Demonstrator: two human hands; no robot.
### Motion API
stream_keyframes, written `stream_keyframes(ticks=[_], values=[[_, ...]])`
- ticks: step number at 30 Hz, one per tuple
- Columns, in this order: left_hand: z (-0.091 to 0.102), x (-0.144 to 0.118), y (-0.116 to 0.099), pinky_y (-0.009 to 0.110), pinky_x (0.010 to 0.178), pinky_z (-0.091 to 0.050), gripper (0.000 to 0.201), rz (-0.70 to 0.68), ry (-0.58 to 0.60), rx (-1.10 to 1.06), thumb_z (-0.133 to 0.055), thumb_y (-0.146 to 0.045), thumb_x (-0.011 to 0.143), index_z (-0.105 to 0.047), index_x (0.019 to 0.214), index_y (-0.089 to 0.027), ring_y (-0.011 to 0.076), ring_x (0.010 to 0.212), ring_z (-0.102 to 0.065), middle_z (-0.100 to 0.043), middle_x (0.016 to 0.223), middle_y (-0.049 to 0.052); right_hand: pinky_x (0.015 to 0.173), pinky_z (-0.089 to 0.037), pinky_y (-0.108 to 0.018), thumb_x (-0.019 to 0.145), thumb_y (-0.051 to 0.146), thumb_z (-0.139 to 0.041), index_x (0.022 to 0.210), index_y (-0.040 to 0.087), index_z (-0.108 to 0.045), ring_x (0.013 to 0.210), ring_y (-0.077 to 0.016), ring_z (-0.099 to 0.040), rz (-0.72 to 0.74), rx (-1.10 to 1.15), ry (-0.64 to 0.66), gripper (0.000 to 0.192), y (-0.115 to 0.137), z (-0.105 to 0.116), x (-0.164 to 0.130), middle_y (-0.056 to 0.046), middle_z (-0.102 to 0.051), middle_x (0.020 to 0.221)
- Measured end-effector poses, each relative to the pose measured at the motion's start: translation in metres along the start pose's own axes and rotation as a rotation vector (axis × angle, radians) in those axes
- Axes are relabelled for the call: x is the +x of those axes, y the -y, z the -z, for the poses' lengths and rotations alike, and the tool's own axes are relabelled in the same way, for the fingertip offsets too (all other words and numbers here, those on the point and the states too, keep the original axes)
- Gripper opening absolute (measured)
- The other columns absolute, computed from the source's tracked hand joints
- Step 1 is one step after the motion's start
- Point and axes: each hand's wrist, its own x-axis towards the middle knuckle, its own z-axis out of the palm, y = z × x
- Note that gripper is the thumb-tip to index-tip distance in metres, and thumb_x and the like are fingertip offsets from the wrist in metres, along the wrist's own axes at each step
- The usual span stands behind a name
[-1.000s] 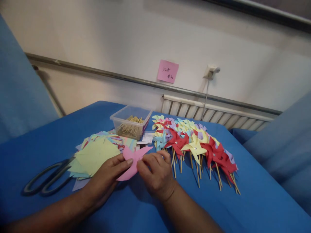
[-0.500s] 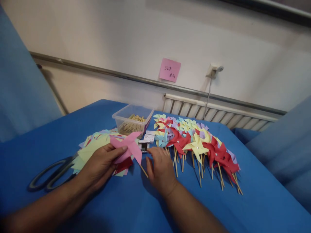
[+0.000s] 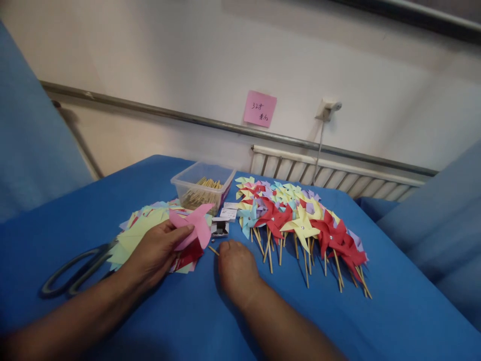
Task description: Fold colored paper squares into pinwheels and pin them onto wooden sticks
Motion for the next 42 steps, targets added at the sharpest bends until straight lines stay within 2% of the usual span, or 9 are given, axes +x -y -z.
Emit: stream_keyframes(ticks=[6,10,14,17,22,28,31,35,42], values=[[-0.001,0.002,0.002,0.035,0.066,-0.055,0.031,0.002,-0.015,0.017,-0.078,-0.02,0.059,-0.064,0.085,-0.011,0.0186,0.063,-0.066,-0.07,0.072,0.004,0.057,-0.041,-0.031,0.073,-0.001,-0.049,0.077,0.021,-0.055,0.064,-0.0235,-0.059,0.033,-0.101,-0.063,0.023,0.001,-0.006,-0.001,-0.007,-0.061,0.069],[0.0,0.002,0.003,0.035,0.063,-0.055,0.031,0.0,-0.02,0.075,-0.08,-0.021,0.057,-0.063,0.081,-0.012,0.0194,0.062,-0.066,-0.068,0.067,0.003,0.055,-0.04,-0.031,0.072,-0.002,-0.046,0.079,0.021,-0.055,0.063,-0.0241,-0.06,-0.027,-0.066,-0.097,0.026,-0.001,-0.009,0.0,-0.008,-0.062,0.072],[0.003,0.002,0.006,0.03,0.058,-0.053,0.026,-0.016,-0.013,0.13,-0.078,-0.023,0.061,-0.059,0.076,-0.014,0.016,0.059,-0.064,-0.066,0.065,0.0,0.05,-0.037,-0.028,0.077,0.0,-0.04,0.091,0.02,-0.056,0.056,-0.019,-0.058,-0.14,0.087,-0.194,0.029,-0.008,-0.002,0.0,-0.008,-0.063,0.08],[0.005,0.003,0.009,0.027,0.057,-0.052,0.024,-0.033,0.012,0.169,-0.077,-0.024,0.063,-0.058,0.075,-0.015,0.0148,0.059,-0.064,-0.066,0.067,0.0,0.051,-0.037,-0.027,0.089,0.014,-0.038,0.093,0.019,-0.054,0.059,-0.0191,-0.06,-0.222,0.289,-0.236,0.017,-0.011,0.012,-0.001,-0.005,-0.063,0.073],[0.004,0.006,0.011,0.027,0.059,-0.05,0.025,-0.058,0.005,0.251,-0.077,-0.025,0.06,-0.059,0.075,-0.015,0.0161,0.062,-0.064,-0.067,0.067,0.0,0.051,-0.037,-0.025,0.097,0.031,-0.031,0.093,0.02,-0.05,0.054,-0.0152,-0.055,-0.314,0.637,-0.191,0.023,-0.004,0.033,-0.003,0.001,-0.059,0.067],[-0.003,0.002,0.011,0.02,0.049,-0.04,0.017,-0.172,-0.003,0.486,-0.072,-0.022,0.061,-0.056,0.064,-0.017,0.0112,0.052,-0.054,-0.06,0.055,-0.005,0.053,-0.037,-0.024,0.094,0.033,-0.038,0.085,0.021,-0.049,0.055,-0.0134,-0.051,-0.253,0.754,-0.166,0.019,0.013,0.031,-0.008,0.003,-0.054,0.064],[-0.008,-0.004,0.011,0.019,0.045,-0.037,0.016,-0.122,0.015,0.47,-0.072,-0.024,0.061,-0.057,0.065,-0.018,0.0105,0.047,-0.051,-0.06,0.054,-0.005,0.048,-0.034,-0.023,0.092,0.035,-0.043,0.079,0.021,-0.051,0.051,-0.0122,-0.048,-0.273,0.81,-0.1,0.021,0.015,0.021,-0.008,0.004,-0.051,0.059],[-0.011,-0.007,0.012,0.02,0.042,-0.036,0.019,-0.008,0.037,0.366,-0.074,-0.025,0.06,-0.06,0.07,-0.018,0.0094,0.04,-0.048,-0.062,0.053,-0.006,0.042,-0.031,-0.021,0.09,0.041,-0.045,0.073,0.021,-0.05,0.042,-0.0102,-0.044,-0.414,0.961,-0.015,0.027,0.012,0.009,-0.004,0.006,-0.047,0.051],[-0.007,-0.002,0.017,0.02,0.046,-0.04,0.029,0.048,0.069,0.335,-0.077,-0.027,0.06,-0.064,0.082,-0.014,0.0143,0.056,-0.061,-0.07,0.07,0.002,0.042,-0.031,-0.02,0.088,0.042,-0.047,0.07,0.021,-0.05,0.042,-0.0094,-0.042,-0.456,1.058,-0.021,0.028,0.009,0.0,-0.004,0.007,-0.046,0.048]])
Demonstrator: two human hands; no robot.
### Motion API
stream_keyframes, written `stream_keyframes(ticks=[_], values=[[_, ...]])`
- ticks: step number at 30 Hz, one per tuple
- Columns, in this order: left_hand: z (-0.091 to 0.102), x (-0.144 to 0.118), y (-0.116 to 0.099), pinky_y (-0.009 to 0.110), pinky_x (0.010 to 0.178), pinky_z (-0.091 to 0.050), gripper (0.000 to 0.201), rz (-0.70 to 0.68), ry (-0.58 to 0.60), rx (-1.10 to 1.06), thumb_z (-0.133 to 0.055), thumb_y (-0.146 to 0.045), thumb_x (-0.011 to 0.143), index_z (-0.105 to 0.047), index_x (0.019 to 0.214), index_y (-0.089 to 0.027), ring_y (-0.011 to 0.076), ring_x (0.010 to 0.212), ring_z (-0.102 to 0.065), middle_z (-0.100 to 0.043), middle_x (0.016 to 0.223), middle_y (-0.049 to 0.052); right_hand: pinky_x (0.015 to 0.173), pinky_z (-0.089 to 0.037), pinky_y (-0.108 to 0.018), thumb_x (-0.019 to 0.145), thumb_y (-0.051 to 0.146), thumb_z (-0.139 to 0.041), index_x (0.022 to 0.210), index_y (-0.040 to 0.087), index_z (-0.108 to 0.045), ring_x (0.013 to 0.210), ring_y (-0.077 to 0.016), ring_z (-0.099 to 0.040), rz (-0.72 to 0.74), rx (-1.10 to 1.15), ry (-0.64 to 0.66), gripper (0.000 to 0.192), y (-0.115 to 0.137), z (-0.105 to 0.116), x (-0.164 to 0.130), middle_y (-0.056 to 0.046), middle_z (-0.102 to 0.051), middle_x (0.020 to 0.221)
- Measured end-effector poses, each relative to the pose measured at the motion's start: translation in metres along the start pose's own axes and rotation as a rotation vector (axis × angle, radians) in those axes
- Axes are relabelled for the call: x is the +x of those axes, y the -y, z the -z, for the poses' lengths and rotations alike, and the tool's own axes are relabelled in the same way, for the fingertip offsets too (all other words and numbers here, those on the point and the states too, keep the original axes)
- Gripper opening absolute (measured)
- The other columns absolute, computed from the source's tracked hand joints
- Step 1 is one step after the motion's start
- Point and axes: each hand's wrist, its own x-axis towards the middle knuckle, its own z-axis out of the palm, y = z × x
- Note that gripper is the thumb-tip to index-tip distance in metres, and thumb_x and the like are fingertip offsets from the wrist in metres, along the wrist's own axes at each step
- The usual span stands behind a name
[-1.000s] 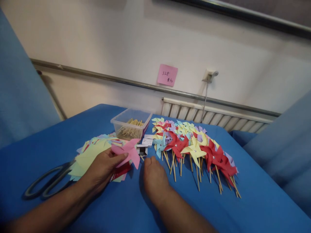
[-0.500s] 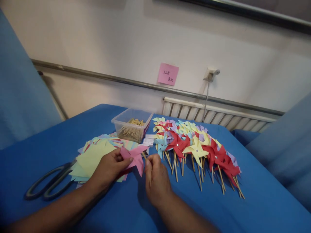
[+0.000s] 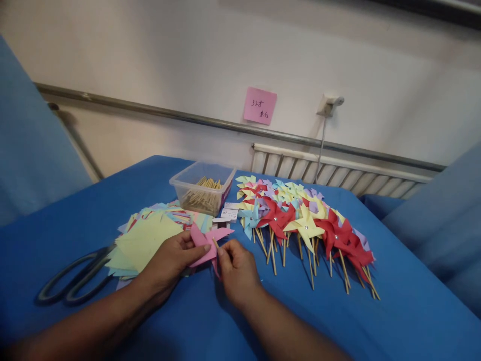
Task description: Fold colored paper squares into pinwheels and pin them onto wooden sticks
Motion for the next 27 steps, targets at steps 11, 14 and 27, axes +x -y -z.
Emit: stream_keyframes(ticks=[11,14,27], values=[[-0.001,-0.002,0.0,0.024,0.056,-0.047,0.031,0.0,0.01,-0.1,-0.078,-0.023,0.06,-0.063,0.085,-0.013,0.0147,0.062,-0.063,-0.071,0.073,0.003,0.042,-0.03,-0.019,0.088,0.039,-0.05,0.073,0.019,-0.053,0.043,-0.0082,-0.04,0.031,0.084,0.031,0.025,0.009,0.004,-0.005,0.007,-0.048,0.051],[-0.001,-0.001,0.0,0.021,0.047,-0.041,0.029,0.024,-0.013,-0.026,-0.077,-0.026,0.061,-0.061,0.083,-0.014,0.0126,0.054,-0.059,-0.069,0.069,0.002,0.042,-0.03,-0.019,0.087,0.038,-0.051,0.073,0.019,-0.054,0.044,-0.0083,-0.04,0.032,0.095,0.034,0.024,0.01,0.005,-0.007,0.006,-0.049,0.052],[0.002,0.003,0.007,0.019,0.045,-0.037,0.028,0.003,-0.003,0.094,-0.073,-0.032,0.065,-0.059,0.082,-0.014,0.0114,0.055,-0.056,-0.066,0.069,0.002,0.045,-0.032,-0.021,0.084,0.032,-0.057,0.074,0.018,-0.056,0.047,-0.0089,-0.041,0.073,0.074,0.015,0.017,0.002,0.006,-0.003,0.005,-0.047,0.055]])
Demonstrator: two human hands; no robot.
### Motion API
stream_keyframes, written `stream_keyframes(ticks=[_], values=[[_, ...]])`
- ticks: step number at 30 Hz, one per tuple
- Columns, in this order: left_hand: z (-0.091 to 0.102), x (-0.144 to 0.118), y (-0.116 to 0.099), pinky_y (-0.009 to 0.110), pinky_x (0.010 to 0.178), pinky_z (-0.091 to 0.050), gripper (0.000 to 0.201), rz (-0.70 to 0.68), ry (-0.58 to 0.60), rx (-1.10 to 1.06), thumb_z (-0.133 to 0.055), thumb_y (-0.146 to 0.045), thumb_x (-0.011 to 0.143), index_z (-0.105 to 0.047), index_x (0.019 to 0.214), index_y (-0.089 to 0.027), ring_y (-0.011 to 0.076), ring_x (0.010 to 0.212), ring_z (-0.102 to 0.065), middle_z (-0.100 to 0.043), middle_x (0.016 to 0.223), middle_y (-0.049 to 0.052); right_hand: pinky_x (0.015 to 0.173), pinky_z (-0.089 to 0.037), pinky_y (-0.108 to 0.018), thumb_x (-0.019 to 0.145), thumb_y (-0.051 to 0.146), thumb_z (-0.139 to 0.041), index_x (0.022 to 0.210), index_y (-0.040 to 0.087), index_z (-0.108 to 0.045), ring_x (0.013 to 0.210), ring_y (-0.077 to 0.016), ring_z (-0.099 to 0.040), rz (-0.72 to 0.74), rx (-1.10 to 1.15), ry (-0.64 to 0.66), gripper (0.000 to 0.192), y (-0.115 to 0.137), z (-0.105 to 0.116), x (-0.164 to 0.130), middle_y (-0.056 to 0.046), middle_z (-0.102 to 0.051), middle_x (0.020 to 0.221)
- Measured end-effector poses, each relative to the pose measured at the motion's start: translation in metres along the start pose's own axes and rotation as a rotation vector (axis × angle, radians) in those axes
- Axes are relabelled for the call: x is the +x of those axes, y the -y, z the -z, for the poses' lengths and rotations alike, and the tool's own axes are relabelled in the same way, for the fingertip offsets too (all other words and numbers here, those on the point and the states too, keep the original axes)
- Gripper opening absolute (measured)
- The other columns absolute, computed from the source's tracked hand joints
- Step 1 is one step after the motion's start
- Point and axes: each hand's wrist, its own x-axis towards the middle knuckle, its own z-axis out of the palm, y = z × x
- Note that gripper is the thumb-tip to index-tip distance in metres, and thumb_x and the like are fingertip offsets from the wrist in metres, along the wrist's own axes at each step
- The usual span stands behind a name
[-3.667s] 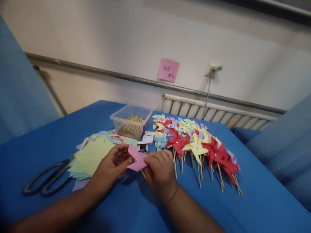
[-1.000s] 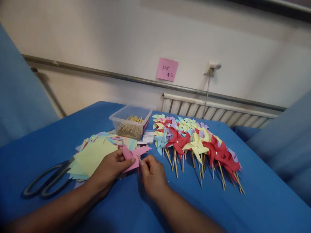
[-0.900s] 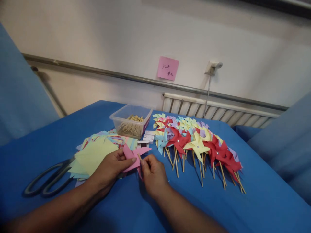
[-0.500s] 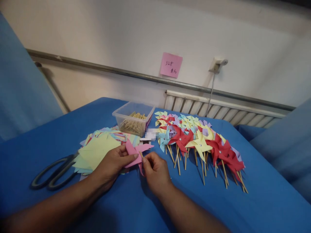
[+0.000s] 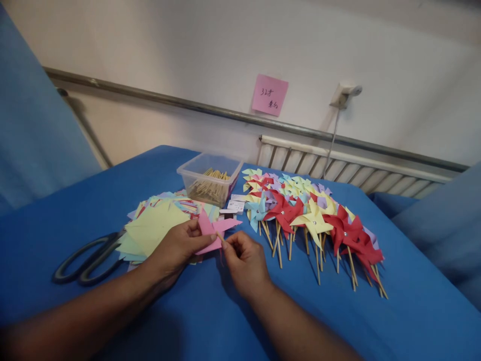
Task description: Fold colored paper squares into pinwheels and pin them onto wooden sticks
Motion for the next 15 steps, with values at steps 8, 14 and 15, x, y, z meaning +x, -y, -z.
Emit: stream_keyframes(ticks=[8,14,15], values=[[-0.0005,-0.0009,0.0006,0.021,0.042,-0.036,0.033,-0.012,0.008,-0.007,-0.073,-0.032,0.063,-0.06,0.087,-0.014,0.0126,0.054,-0.057,-0.067,0.073,0.003,0.049,-0.033,-0.02,0.083,0.027,-0.058,0.071,0.018,-0.06,0.053,-0.0097,-0.044,0.063,-0.103,-0.048,0.015,-0.0006,0.0033,-0.002,0.004,-0.051,0.059],[0.0009,0.0005,0.0025,0.019,0.041,-0.034,0.029,-0.018,0.006,-0.007,-0.074,-0.031,0.064,-0.06,0.085,-0.015,0.01,0.049,-0.052,-0.063,0.068,-0.001,0.048,-0.033,-0.02,0.083,0.024,-0.056,0.076,0.019,-0.062,0.055,-0.0102,-0.045,0.109,-0.144,-0.061,0.01,-0.0009,0.0042,-0.0037,0.004,-0.052,0.061],[0.0011,0.0007,0.0027,0.019,0.04,-0.034,0.028,-0.023,0.005,-0.008,-0.074,-0.03,0.064,-0.06,0.084,-0.015,0.0094,0.049,-0.051,-0.063,0.068,-0.001,0.048,-0.034,-0.02,0.083,0.024,-0.057,0.076,0.019,-0.062,0.055,-0.0103,-0.045,0.111,-0.147,-0.063,0.01,-0.0008,0.0044,-0.0036,0.004,-0.052,0.061]])
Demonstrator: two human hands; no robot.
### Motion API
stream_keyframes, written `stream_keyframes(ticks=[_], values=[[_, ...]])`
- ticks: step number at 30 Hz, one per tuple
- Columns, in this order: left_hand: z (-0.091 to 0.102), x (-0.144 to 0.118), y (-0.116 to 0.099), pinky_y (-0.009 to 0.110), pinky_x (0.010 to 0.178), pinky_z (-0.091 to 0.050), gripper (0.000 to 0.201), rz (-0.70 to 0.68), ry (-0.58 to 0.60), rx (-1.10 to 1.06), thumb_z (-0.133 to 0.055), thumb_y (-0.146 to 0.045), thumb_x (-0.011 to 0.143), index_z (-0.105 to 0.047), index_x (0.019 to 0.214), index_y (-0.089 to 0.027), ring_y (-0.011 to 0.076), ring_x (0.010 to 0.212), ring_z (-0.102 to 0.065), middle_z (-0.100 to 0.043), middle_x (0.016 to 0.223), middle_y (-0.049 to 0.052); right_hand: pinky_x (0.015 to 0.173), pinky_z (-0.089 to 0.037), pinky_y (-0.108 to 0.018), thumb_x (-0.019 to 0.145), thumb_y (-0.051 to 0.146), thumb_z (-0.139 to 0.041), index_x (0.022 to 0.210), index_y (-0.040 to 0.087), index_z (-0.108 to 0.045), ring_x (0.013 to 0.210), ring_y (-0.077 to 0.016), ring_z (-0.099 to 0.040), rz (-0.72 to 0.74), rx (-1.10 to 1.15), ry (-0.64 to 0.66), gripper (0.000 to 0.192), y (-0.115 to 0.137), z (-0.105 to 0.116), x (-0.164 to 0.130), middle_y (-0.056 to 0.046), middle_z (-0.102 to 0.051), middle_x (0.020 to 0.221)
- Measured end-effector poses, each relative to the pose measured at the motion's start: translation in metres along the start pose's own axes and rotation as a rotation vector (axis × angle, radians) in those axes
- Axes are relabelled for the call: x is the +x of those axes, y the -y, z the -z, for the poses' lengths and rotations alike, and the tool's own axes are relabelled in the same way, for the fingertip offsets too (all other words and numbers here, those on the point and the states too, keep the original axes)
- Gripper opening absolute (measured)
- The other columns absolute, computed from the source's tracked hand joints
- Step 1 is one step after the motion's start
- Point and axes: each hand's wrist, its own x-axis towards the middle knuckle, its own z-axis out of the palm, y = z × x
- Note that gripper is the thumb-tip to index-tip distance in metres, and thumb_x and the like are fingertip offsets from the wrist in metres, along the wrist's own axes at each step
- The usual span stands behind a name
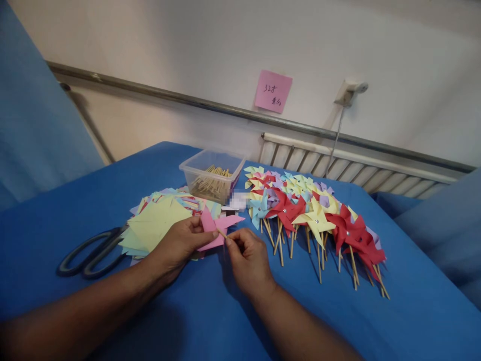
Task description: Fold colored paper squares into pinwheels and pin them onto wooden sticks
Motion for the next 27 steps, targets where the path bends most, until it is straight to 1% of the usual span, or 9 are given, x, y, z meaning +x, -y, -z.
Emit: stream_keyframes(ticks=[6,11,14,19,27], values=[[-0.0004,0.0006,0.0001,0.019,0.045,-0.038,0.027,0.006,0.012,-0.031,-0.074,-0.027,0.065,-0.06,0.083,-0.014,0.0101,0.055,-0.055,-0.063,0.071,0.0,0.051,-0.036,-0.021,0.082,0.023,-0.058,0.077,0.019,-0.064,0.058,-0.0113,-0.049,0.007,-0.009,-0.024,0.009,-0.0003,0.0007,0.0004,0.002,-0.056,0.064],[-0.0005,0.0001,-0.0015,0.018,0.043,-0.035,0.025,0.013,-0.004,-0.017,-0.073,-0.026,0.064,-0.059,0.081,-0.014,0.0082,0.051,-0.05,-0.06,0.067,-0.002,0.052,-0.038,-0.021,0.082,0.023,-0.058,0.077,0.02,-0.065,0.059,-0.0117,-0.051,-0.006,-0.01,-0.018,0.008,-0.0028,-0.0001,0.001,0.002,-0.058,0.066],[-0.0008,-0.0011,-0.0029,0.018,0.043,-0.036,0.025,0.018,-0.004,-0.01,-0.073,-0.026,0.064,-0.059,0.081,-0.014,0.0082,0.051,-0.051,-0.06,0.068,-0.001,0.054,-0.04,-0.021,0.081,0.023,-0.059,0.078,0.02,-0.065,0.06,-0.0119,-0.052,-0.001,-0.004,-0.027,0.007,-0.0042,-0.0008,0.0014,0.002,-0.059,0.068],[-0.0015,-0.0031,-0.0042,0.018,0.04,-0.033,0.024,0.028,-0.014,0.026,-0.073,-0.027,0.063,-0.059,0.079,-0.015,0.0081,0.048,-0.048,-0.058,0.064,-0.003,0.054,-0.041,-0.022,0.081,0.023,-0.059,0.078,0.02,-0.066,0.061,-0.0121,-0.053,0.013,-0.021,-0.029,0.008,-0.0042,-0.0004,0.0021,0.001,-0.06,0.069],[-0.0007,-0.0017,-0.004,0.02,0.042,-0.035,0.026,0.023,-0.012,0.007,-0.075,-0.028,0.061,-0.06,0.079,-0.016,0.0101,0.049,-0.052,-0.062,0.064,-0.002,0.055,-0.042,-0.023,0.081,0.021,-0.058,0.078,0.021,-0.065,0.061,-0.0127,-0.054,0.055,-0.074,-0.028,0.008,0.0011,0.0025,0.0017,0.001,-0.058,0.069]])
